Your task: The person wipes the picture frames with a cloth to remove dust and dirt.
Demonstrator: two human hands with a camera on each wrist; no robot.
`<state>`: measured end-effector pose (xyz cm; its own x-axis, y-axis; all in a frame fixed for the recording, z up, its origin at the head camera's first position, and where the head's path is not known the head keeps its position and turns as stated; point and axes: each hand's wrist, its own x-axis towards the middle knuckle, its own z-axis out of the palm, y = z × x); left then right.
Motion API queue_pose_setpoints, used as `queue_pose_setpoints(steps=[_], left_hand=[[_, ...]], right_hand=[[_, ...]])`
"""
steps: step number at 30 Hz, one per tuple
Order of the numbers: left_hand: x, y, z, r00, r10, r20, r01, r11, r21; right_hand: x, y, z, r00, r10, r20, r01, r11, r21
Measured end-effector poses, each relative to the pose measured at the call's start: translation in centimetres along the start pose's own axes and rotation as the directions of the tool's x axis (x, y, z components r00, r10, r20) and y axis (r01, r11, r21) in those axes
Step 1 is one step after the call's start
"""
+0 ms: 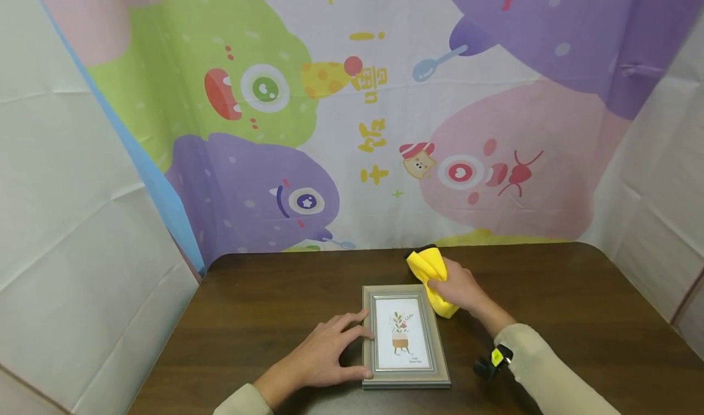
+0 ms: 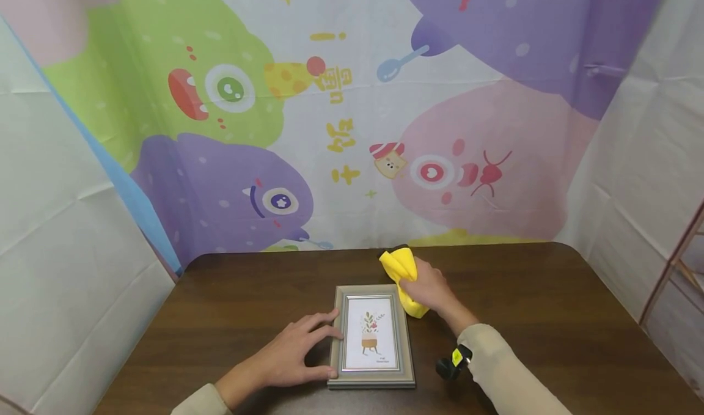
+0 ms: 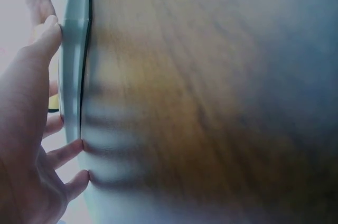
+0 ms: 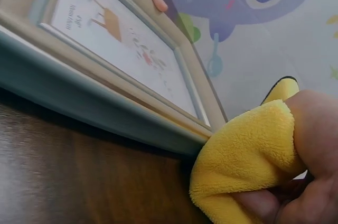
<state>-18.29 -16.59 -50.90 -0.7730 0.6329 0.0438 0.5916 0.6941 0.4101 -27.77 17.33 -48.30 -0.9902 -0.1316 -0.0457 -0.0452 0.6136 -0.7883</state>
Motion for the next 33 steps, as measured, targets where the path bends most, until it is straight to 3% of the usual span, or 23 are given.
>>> queue_pose_setpoints(steps=[14,33], left_hand=[[0.2,0.0,0.0,1.0,-0.003,-0.004,0.003,1.0,0.012],[0.2,-0.1,0.2,1.0,0.011,-0.012,-0.011,1.0,0.027]], right_hand=[[-2.9,0.6,0.7,0.998,0.036,-0.044,-0.031,0.995,0.094],[-9.1,0.8,1.8,0.993,0.087,-0.082,-0.07,0.98,0.184]])
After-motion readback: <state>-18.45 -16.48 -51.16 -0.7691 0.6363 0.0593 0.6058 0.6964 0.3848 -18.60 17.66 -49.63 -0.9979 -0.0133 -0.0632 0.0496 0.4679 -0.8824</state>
